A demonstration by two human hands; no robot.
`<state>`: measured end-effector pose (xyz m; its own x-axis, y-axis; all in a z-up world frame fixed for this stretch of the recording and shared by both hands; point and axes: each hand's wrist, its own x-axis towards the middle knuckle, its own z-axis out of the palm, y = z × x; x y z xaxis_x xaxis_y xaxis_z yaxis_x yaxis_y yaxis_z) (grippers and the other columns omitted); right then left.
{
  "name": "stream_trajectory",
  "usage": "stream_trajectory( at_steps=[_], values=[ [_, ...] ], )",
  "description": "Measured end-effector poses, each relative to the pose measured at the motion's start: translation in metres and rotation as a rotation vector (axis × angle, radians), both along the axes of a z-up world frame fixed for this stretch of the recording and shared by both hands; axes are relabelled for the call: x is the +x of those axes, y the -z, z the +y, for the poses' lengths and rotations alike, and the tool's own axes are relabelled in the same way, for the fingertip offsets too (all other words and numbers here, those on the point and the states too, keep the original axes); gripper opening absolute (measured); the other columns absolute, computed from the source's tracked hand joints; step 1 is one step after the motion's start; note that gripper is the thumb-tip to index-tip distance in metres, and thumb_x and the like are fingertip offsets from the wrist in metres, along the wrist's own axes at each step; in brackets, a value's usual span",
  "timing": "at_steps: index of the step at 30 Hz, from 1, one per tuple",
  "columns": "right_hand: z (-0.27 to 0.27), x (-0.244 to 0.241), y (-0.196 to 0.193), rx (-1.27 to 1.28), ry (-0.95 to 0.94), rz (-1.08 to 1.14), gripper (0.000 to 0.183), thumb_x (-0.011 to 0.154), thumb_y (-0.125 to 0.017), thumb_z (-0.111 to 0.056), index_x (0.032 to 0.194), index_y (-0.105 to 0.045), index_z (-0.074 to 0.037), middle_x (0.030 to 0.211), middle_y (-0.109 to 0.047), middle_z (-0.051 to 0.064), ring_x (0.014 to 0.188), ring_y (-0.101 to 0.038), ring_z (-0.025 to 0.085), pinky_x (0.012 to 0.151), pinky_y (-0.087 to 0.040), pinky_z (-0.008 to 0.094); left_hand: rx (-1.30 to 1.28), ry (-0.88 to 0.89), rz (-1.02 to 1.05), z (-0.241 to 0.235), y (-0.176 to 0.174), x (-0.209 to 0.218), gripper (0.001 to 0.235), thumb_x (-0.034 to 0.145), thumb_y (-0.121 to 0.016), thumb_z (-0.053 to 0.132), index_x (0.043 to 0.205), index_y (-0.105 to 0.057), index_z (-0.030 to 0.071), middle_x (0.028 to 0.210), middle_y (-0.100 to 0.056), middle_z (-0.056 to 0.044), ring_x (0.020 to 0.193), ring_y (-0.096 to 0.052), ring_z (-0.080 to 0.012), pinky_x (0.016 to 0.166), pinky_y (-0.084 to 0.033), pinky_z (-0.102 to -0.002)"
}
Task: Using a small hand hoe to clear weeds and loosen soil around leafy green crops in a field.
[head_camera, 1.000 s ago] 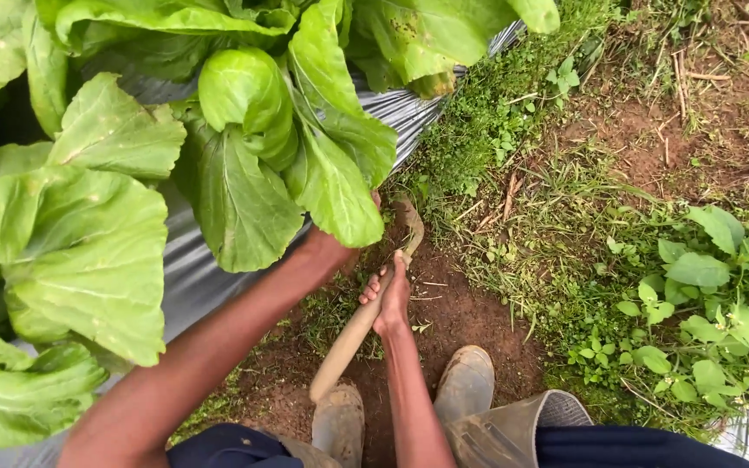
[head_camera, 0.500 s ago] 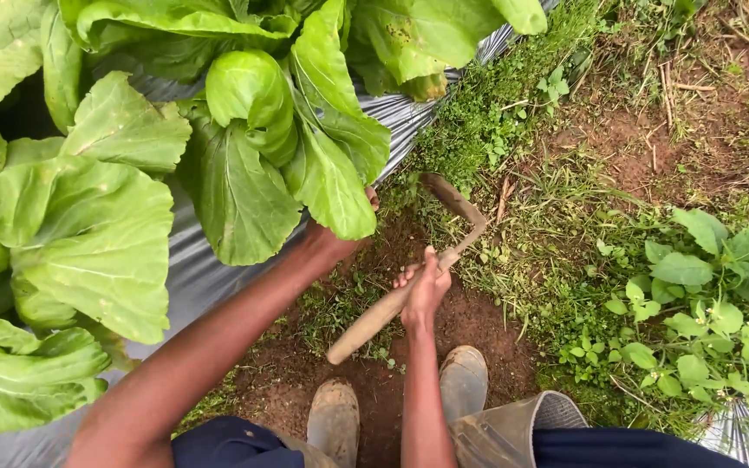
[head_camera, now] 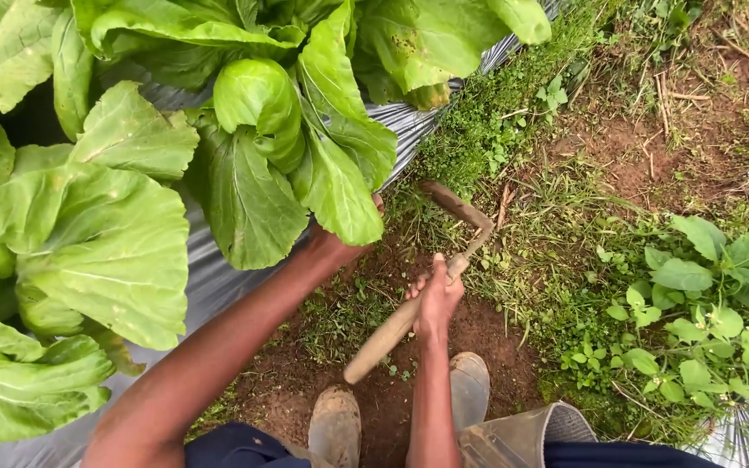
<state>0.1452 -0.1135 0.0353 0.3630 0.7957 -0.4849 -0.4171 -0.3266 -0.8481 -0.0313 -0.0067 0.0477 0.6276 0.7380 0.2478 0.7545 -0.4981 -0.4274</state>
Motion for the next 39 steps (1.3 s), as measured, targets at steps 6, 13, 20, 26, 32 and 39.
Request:
stream_trajectory(
  at_steps=[6,13,20,26,32,39],
  values=[
    [0.009,-0.005,-0.022,-0.012,-0.123,0.032,0.017,0.103,-0.056,-0.021,0.092,-0.053,-0.008,0.052,-0.052,-0.001,0.036,-0.050,0.010,0.033,-0.050,0.026,-0.063,0.012,-0.003,0.006,0.000,-0.009,0.016,0.098,-0.041,0.014,0.092,-0.056,0.012,0.089,-0.048,-0.006,0.082,-0.051,-0.0159,0.077,-0.042,-0.033],
    [0.007,-0.004,-0.009,-0.043,-0.184,0.024,0.018,0.101,-0.057,-0.021,0.088,-0.052,-0.009,0.050,-0.050,-0.001,0.035,-0.048,0.010,0.033,-0.049,0.026,-0.131,0.018,-0.004,0.006,0.000,-0.012,0.016,0.100,-0.042,0.014,0.093,-0.056,0.011,0.090,-0.049,-0.007,0.082,-0.052,-0.0153,0.077,-0.042,-0.032],
    [0.007,-0.001,-0.003,-0.032,-0.113,0.082,0.016,0.103,-0.053,-0.022,0.094,-0.052,-0.009,0.053,-0.052,-0.002,0.038,-0.051,0.010,0.035,-0.051,0.026,-0.203,0.040,-0.007,0.002,-0.003,-0.014,0.016,0.101,-0.042,0.013,0.095,-0.057,0.010,0.092,-0.050,-0.007,0.083,-0.053,-0.0147,0.078,-0.043,-0.031],
    [0.007,-0.001,0.004,-0.015,-0.101,0.072,0.017,0.104,-0.054,-0.022,0.094,-0.057,-0.009,0.052,-0.053,-0.002,0.038,-0.052,0.009,0.036,-0.052,0.026,-0.250,0.055,-0.003,-0.001,-0.008,-0.015,0.016,0.102,-0.043,0.013,0.097,-0.057,0.009,0.093,-0.051,-0.008,0.084,-0.053,-0.0142,0.079,-0.043,-0.030],
    [0.010,-0.002,-0.003,-0.014,-0.065,0.124,0.017,0.103,-0.054,-0.022,0.093,-0.056,-0.008,0.052,-0.052,-0.002,0.037,-0.051,0.010,0.036,-0.051,0.027,-0.302,0.068,-0.005,0.001,-0.012,-0.016,0.016,0.103,-0.043,0.013,0.099,-0.058,0.008,0.094,-0.052,-0.008,0.084,-0.054,-0.0136,0.079,-0.043,-0.029],
    [0.005,0.002,-0.003,-0.058,-0.114,0.127,0.018,0.102,-0.056,-0.023,0.090,-0.053,-0.010,0.052,-0.052,-0.002,0.037,-0.050,0.009,0.035,-0.050,0.026,-0.375,0.071,-0.017,0.004,-0.013,-0.011,0.016,0.104,-0.043,0.013,0.101,-0.058,0.007,0.095,-0.053,-0.009,0.085,-0.055,-0.0130,0.080,-0.044,-0.027]
  ],
)
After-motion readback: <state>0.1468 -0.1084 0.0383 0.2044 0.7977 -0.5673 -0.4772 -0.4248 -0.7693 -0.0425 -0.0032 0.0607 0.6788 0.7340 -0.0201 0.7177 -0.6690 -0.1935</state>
